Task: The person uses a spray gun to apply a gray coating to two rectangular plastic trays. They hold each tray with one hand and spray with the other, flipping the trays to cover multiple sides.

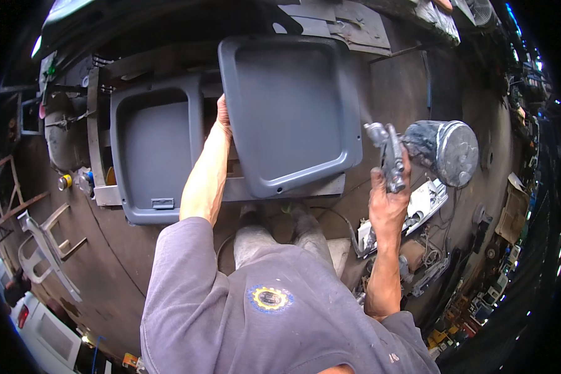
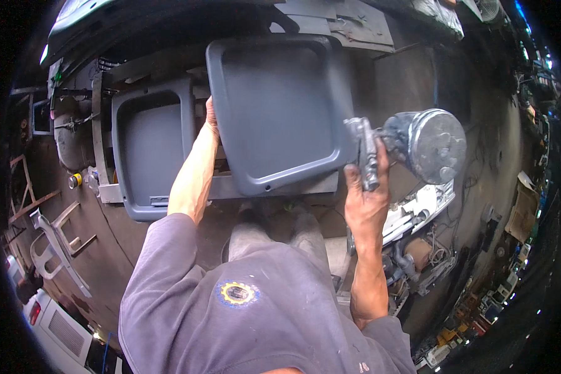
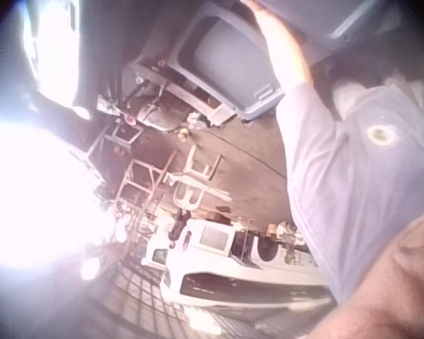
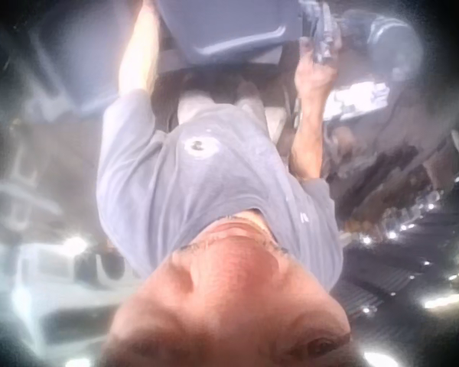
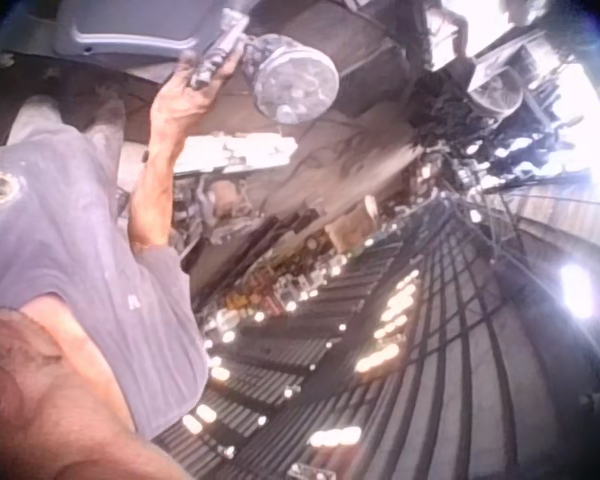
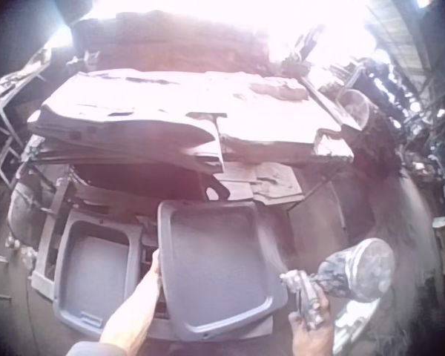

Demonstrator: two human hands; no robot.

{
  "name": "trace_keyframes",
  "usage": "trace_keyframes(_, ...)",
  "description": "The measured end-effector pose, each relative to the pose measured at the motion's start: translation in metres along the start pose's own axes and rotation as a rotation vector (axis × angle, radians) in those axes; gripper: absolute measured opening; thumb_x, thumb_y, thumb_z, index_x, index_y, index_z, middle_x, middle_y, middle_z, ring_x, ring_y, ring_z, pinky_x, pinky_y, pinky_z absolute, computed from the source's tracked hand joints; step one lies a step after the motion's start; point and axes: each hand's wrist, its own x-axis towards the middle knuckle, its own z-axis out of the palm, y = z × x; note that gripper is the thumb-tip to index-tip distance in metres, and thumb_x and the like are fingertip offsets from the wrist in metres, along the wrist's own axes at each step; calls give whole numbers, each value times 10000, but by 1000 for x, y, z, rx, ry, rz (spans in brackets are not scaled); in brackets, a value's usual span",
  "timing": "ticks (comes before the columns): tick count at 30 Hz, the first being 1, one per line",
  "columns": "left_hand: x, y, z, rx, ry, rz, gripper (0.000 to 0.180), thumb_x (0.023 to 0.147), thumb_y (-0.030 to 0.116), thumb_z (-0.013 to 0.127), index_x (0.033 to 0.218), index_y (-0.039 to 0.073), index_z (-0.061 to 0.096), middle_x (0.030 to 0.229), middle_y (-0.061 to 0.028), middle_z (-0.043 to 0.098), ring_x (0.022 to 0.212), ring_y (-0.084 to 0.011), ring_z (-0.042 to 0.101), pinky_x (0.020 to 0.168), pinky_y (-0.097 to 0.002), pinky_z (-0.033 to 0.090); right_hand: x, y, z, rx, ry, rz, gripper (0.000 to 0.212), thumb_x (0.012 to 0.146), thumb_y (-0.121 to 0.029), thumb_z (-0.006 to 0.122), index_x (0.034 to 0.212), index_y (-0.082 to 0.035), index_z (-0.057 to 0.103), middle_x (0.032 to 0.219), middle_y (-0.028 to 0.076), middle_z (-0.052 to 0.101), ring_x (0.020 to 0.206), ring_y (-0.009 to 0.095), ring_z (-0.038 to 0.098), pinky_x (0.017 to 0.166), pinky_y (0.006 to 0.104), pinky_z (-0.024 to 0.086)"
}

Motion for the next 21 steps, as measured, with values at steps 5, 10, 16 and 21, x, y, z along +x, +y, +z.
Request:
trace_keyframes(5, 11, 10, -3, 29, 18, -45, 325, 908, 301, 566, 1002, 8, 670, 941, -115, 696, 843, -224, 672, 741, -363, 575, -32, -26, 6, 74, -212, -43, 639, 902, -321, 666, 1424, -67, 399, 1296, 180, 562, 1041, 276, 633, 853, 374, 532)
trace_keyframes(10, 7, 27, 28, 517, 369, -53, 519, 1013, 420, 397, 1304, 7, 516, 1298, -152, 568, 1186, -266, 540, 998, -440, 457, -35, -22, 5, 238, -346, -50, 645, 884, -340, 687, 1404, -59, 429, 1257, 169, 590, 886, 218, 654, 784, 349, 543)
trace_keyframes(16, -6, 41, 37, 547, 485, 11, 772, 985, 564, 366, 1508, 17, 213, 1568, -164, 244, 1441, -328, 232, 1151, -532, 176, -33, 7, -12, 43, -130, -17, 636, 913, -391, 631, 1422, -82, 408, 1301, 178, 563, 976, 237, 651, 822, 339, 536)
trace_keyframes(21, -15, 48, 51, 835, 652, 53, 788, 961, 576, 439, 1499, 27, 262, 1561, -184, 251, 1412, -409, 259, 1109, -596, 223, -42, 12, -25, -94, -43, 11, 628, 925, -372, 616, 1431, -76, 390, 1372, 178, 513, 1184, 278, 576, 910, 371, 511)
